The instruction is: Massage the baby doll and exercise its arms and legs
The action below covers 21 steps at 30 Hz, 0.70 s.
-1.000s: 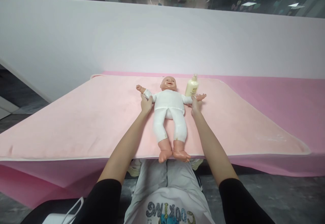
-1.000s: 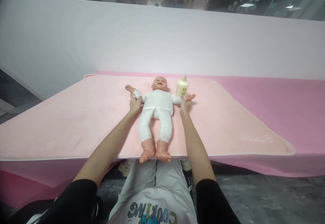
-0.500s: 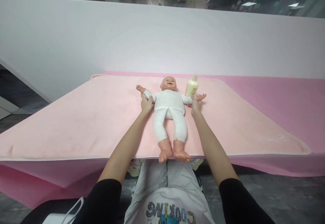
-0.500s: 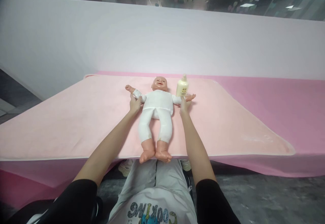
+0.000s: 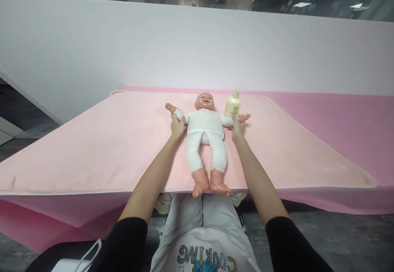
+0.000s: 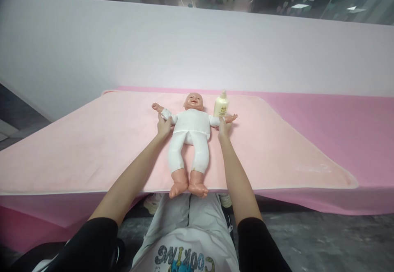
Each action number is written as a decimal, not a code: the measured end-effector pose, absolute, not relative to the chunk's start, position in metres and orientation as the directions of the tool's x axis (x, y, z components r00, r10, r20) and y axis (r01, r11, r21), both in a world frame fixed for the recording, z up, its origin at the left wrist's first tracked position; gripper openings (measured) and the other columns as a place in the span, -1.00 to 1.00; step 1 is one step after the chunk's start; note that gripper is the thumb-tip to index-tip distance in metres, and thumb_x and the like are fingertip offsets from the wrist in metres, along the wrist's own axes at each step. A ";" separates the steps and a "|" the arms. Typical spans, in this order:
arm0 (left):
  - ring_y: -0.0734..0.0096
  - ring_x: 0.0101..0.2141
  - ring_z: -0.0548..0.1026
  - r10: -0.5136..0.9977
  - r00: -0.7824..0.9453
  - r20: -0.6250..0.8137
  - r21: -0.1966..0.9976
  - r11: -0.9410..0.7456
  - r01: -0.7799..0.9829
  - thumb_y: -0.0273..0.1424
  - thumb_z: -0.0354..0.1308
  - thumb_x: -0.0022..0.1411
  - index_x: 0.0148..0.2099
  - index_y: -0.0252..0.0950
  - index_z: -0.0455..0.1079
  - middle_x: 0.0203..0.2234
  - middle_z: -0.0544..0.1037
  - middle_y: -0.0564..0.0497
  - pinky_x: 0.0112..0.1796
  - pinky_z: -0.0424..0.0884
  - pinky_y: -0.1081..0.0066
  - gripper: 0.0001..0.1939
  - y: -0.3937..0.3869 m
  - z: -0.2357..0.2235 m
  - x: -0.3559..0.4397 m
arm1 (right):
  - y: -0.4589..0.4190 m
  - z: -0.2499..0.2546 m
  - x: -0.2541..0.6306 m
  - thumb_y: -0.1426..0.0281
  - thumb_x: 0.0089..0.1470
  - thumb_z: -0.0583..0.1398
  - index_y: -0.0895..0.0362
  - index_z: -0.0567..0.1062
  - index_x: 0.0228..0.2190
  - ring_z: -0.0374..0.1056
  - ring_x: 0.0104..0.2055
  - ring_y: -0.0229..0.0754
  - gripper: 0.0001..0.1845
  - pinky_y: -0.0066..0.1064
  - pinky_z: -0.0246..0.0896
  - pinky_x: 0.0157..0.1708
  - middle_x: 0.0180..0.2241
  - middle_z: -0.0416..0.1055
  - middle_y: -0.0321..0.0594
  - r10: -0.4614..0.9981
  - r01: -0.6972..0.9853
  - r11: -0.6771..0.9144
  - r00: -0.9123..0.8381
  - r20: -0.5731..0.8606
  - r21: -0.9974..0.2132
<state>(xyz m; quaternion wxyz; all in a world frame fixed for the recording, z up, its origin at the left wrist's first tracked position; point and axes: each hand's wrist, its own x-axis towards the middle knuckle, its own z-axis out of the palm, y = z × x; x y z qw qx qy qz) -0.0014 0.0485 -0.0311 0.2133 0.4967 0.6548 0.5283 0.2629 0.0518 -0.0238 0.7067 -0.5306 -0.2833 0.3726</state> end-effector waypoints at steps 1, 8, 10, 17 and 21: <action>0.07 -0.05 0.54 0.875 -0.416 0.247 0.904 -0.054 0.423 -0.26 0.02 0.23 0.33 -0.32 0.00 -0.01 0.53 -0.20 -0.06 0.42 0.19 -0.34 0.049 -0.032 -0.002 | 0.052 -0.024 0.263 0.36 -0.02 0.21 -0.10 -0.12 0.35 0.42 0.06 -0.08 0.00 -0.35 0.51 -0.35 0.33 0.06 -0.15 0.827 -0.223 0.157 0.561 0.005 -0.962; 0.09 -0.09 0.55 0.872 -0.415 0.260 0.906 -0.071 0.418 -0.26 0.03 0.22 0.28 -0.28 0.07 -0.05 0.55 -0.16 -0.08 0.43 0.21 -0.40 0.049 -0.032 -0.002 | 0.050 -0.021 0.262 0.38 -0.03 0.21 -0.07 -0.09 0.35 0.43 0.04 -0.07 -0.02 -0.34 0.51 -0.37 0.32 0.09 -0.14 0.822 -0.238 0.152 0.569 -0.011 -0.959; 0.09 -0.08 0.55 0.870 -0.419 0.261 0.907 -0.073 0.414 -0.27 0.03 0.22 0.28 -0.28 0.07 -0.07 0.56 -0.15 -0.07 0.43 0.21 -0.39 0.048 -0.032 -0.002 | 0.050 -0.020 0.262 0.38 -0.03 0.21 -0.07 -0.07 0.34 0.42 0.05 -0.07 -0.03 -0.34 0.52 -0.36 0.33 0.08 -0.14 0.823 -0.237 0.148 0.568 -0.014 -0.960; 0.08 -0.07 0.54 0.872 -0.414 0.262 0.907 -0.075 0.415 -0.25 0.03 0.21 0.29 -0.28 0.06 -0.02 0.54 -0.17 -0.06 0.42 0.19 -0.38 0.049 -0.032 -0.002 | 0.047 -0.018 0.261 0.37 -0.02 0.20 -0.07 -0.10 0.35 0.43 0.04 -0.09 -0.02 -0.38 0.51 -0.39 0.34 0.05 -0.15 0.823 -0.232 0.129 0.567 -0.026 -0.964; 0.04 -0.09 0.55 0.879 -0.408 0.247 0.902 -0.055 0.428 -0.25 0.01 0.22 0.31 -0.31 0.02 -0.02 0.53 -0.20 -0.07 0.42 0.14 -0.35 0.050 -0.033 -0.003 | 0.048 -0.019 0.261 0.37 -0.04 0.21 -0.10 -0.15 0.36 0.41 0.07 -0.08 0.03 -0.38 0.51 -0.39 0.35 0.02 -0.17 0.825 -0.233 0.158 0.566 -0.002 -0.960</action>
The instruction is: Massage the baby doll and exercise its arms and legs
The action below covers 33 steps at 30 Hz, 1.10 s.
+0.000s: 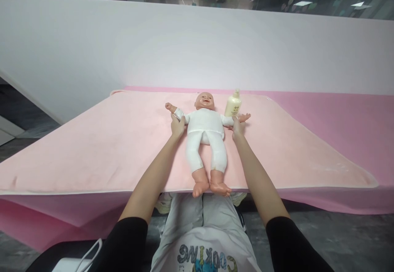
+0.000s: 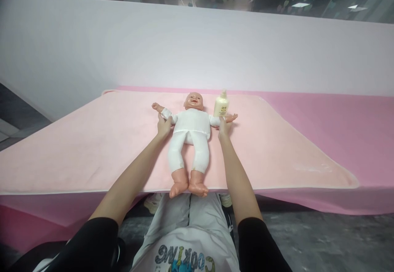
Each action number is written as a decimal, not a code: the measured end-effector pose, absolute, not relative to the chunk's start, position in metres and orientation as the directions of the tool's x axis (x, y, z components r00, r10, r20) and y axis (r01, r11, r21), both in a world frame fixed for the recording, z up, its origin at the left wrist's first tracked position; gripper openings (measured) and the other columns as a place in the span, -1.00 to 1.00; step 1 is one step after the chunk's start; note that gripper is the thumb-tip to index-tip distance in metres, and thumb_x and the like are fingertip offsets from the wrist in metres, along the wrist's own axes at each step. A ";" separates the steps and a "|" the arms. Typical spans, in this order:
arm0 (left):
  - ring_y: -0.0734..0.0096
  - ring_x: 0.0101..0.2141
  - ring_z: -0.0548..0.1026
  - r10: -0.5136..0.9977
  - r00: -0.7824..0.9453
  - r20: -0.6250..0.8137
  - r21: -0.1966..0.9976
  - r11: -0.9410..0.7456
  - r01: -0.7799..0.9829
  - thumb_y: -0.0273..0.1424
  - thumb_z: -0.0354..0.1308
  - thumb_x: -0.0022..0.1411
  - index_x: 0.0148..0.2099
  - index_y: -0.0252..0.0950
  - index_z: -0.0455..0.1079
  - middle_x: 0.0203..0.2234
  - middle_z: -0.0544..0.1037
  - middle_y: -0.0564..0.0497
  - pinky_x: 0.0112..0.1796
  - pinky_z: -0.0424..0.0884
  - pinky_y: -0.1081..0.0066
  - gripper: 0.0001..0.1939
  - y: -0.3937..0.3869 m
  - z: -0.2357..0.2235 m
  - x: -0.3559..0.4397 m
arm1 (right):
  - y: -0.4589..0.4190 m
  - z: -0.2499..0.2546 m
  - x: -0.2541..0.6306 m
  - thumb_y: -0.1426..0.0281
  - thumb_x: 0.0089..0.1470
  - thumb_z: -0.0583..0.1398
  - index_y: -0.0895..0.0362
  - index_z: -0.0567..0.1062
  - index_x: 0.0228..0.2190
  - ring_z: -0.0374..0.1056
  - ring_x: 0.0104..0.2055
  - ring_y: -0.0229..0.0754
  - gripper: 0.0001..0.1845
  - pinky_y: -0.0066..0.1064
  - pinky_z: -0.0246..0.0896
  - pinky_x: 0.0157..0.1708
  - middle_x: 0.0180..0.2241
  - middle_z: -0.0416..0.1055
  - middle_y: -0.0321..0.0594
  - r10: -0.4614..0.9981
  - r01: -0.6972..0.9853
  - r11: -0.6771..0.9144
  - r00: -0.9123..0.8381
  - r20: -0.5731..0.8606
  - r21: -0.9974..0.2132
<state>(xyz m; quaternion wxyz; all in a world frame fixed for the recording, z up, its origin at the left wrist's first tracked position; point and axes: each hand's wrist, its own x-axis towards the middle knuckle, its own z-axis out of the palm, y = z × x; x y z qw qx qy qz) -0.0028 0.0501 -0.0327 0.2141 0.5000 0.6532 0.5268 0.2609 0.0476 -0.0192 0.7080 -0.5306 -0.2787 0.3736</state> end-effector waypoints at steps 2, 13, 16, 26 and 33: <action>0.04 -0.10 0.55 0.879 -0.406 0.249 0.899 -0.054 0.434 -0.25 0.01 0.22 0.31 -0.32 0.02 -0.02 0.53 -0.21 -0.08 0.42 0.14 -0.35 0.051 -0.033 -0.003 | 0.048 -0.020 0.261 0.37 -0.04 0.20 -0.11 -0.17 0.36 0.41 0.08 -0.08 0.03 -0.37 0.51 -0.38 0.35 0.02 -0.17 0.825 -0.230 0.156 0.565 -0.002 -0.961; 0.07 -0.09 0.55 0.878 -0.410 0.249 0.909 -0.066 0.412 -0.27 0.03 0.21 0.27 -0.27 0.07 -0.04 0.54 -0.16 -0.07 0.42 0.17 -0.40 0.045 -0.029 -0.001 | 0.049 -0.019 0.262 0.38 -0.02 0.21 -0.13 -0.15 0.35 0.45 0.01 -0.09 0.01 -0.28 0.53 -0.29 0.32 0.11 -0.18 0.825 -0.233 0.127 0.564 -0.028 -0.964; 0.09 -0.09 0.55 0.875 -0.413 0.251 0.909 -0.067 0.411 -0.27 0.03 0.21 0.27 -0.26 0.07 -0.05 0.55 -0.14 -0.06 0.42 0.18 -0.41 0.046 -0.029 -0.001 | 0.049 -0.019 0.262 0.38 -0.01 0.20 -0.12 -0.15 0.35 0.44 0.02 -0.09 0.00 -0.28 0.53 -0.29 0.32 0.10 -0.18 0.827 -0.228 0.128 0.562 -0.023 -0.965; 0.10 -0.07 0.55 0.875 -0.416 0.249 0.909 -0.063 0.411 -0.27 0.02 0.23 0.28 -0.29 0.06 -0.01 0.53 -0.17 -0.06 0.42 0.20 -0.40 0.047 -0.030 -0.001 | 0.050 -0.020 0.263 0.35 0.01 0.21 -0.12 -0.18 0.36 0.43 0.05 -0.07 0.01 -0.28 0.52 -0.25 0.32 0.09 -0.11 0.829 -0.204 0.127 0.559 -0.009 -0.971; 0.07 -0.07 0.54 0.876 -0.413 0.248 0.906 -0.059 0.419 -0.27 0.02 0.22 0.26 -0.28 0.07 -0.01 0.53 -0.18 -0.06 0.42 0.17 -0.41 0.045 -0.028 0.000 | 0.049 -0.020 0.262 0.36 0.01 0.21 -0.13 -0.17 0.35 0.42 0.06 -0.08 0.00 -0.29 0.52 -0.28 0.33 0.08 -0.15 0.829 -0.212 0.142 0.560 -0.001 -0.967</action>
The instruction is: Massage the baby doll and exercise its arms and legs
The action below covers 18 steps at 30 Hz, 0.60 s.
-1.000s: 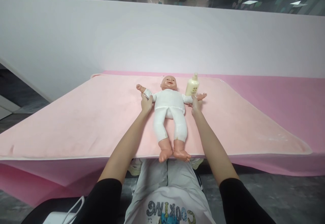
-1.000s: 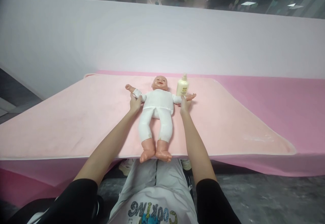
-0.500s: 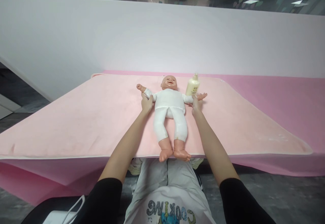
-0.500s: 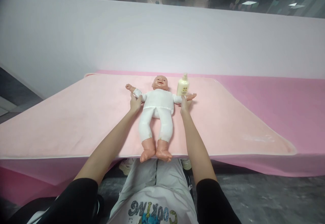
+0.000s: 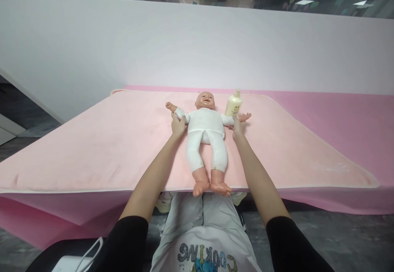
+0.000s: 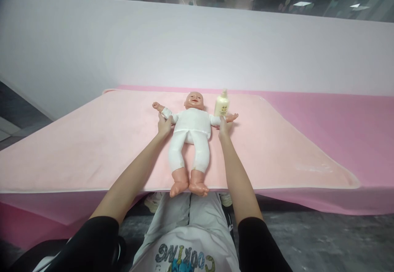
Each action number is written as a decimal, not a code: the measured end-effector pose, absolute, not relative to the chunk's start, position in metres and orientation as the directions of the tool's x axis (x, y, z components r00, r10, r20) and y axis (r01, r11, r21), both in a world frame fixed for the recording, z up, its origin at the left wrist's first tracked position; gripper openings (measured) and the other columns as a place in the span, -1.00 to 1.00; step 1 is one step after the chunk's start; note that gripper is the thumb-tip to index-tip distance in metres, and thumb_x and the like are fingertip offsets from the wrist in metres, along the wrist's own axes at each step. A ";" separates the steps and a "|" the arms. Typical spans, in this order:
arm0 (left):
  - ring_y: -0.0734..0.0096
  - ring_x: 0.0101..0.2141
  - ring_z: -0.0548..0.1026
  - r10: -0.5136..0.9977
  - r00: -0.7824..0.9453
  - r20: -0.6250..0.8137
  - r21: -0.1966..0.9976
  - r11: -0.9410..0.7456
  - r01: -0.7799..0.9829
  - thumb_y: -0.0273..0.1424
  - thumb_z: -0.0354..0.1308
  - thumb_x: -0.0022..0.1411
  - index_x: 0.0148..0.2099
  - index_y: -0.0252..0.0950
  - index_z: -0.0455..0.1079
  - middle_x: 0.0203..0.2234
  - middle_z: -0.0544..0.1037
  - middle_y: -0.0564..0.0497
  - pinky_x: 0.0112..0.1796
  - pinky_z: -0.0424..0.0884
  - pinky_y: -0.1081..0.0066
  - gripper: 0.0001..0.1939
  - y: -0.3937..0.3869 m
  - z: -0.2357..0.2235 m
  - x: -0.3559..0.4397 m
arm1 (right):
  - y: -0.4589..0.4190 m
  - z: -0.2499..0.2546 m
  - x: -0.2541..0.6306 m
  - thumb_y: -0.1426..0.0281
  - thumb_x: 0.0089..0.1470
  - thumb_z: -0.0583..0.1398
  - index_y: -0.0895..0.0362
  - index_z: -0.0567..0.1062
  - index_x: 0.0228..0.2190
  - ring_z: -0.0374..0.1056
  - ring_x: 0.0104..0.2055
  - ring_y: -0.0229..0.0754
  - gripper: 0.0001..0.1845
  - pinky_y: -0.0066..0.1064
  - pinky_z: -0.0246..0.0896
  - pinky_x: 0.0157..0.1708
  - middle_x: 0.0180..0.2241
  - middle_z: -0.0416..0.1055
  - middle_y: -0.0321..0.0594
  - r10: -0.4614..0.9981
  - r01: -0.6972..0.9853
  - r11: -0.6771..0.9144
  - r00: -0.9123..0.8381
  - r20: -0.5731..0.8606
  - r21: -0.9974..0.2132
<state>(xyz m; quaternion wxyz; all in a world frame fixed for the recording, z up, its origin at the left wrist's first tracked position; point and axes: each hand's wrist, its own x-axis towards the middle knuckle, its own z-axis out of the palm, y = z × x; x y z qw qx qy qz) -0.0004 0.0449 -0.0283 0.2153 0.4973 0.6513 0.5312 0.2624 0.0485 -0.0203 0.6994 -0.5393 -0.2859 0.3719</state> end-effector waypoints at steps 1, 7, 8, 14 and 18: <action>0.07 -0.07 0.54 0.878 -0.411 0.246 0.907 -0.058 0.417 -0.26 0.02 0.22 0.27 -0.28 0.07 -0.01 0.53 -0.18 -0.06 0.42 0.17 -0.40 0.045 -0.028 0.000 | 0.048 -0.020 0.262 0.37 0.00 0.20 -0.13 -0.17 0.35 0.42 0.06 -0.08 0.00 -0.29 0.53 -0.28 0.33 0.08 -0.15 0.829 -0.217 0.147 0.560 0.000 -0.965; 0.07 -0.08 0.54 0.880 -0.418 0.227 0.913 -0.042 0.407 -0.27 0.03 0.21 0.29 -0.25 0.06 -0.02 0.54 -0.16 -0.06 0.42 0.16 -0.38 0.044 -0.028 0.000 | 0.049 -0.021 0.262 0.37 -0.01 0.20 -0.09 -0.11 0.35 0.41 0.07 -0.07 -0.02 -0.28 0.52 -0.27 0.32 0.08 -0.14 0.829 -0.208 0.148 0.560 0.006 -0.967; 0.07 -0.09 0.54 0.880 -0.419 0.226 0.913 -0.042 0.405 -0.27 0.03 0.21 0.29 -0.25 0.06 -0.03 0.54 -0.15 -0.06 0.42 0.16 -0.38 0.044 -0.028 0.000 | 0.049 -0.021 0.262 0.37 0.00 0.20 -0.10 -0.11 0.35 0.41 0.07 -0.07 -0.03 -0.28 0.52 -0.27 0.33 0.08 -0.14 0.829 -0.204 0.146 0.559 0.008 -0.968; 0.07 -0.08 0.54 0.878 -0.416 0.237 0.911 -0.053 0.409 -0.27 0.03 0.21 0.27 -0.26 0.08 -0.05 0.54 -0.16 -0.06 0.42 0.17 -0.40 0.044 -0.027 0.000 | 0.049 -0.020 0.262 0.37 0.00 0.20 -0.10 -0.08 0.34 0.42 0.07 -0.07 -0.05 -0.27 0.52 -0.25 0.32 0.09 -0.13 0.830 -0.215 0.141 0.557 -0.003 -0.966; 0.08 -0.10 0.55 0.879 -0.412 0.241 0.911 -0.059 0.407 -0.27 0.03 0.21 0.27 -0.27 0.08 -0.05 0.54 -0.16 -0.07 0.42 0.18 -0.40 0.045 -0.027 0.000 | 0.048 -0.018 0.261 0.38 -0.01 0.20 -0.08 -0.08 0.35 0.43 0.04 -0.06 -0.04 -0.26 0.52 -0.27 0.31 0.11 -0.13 0.826 -0.227 0.137 0.564 -0.015 -0.964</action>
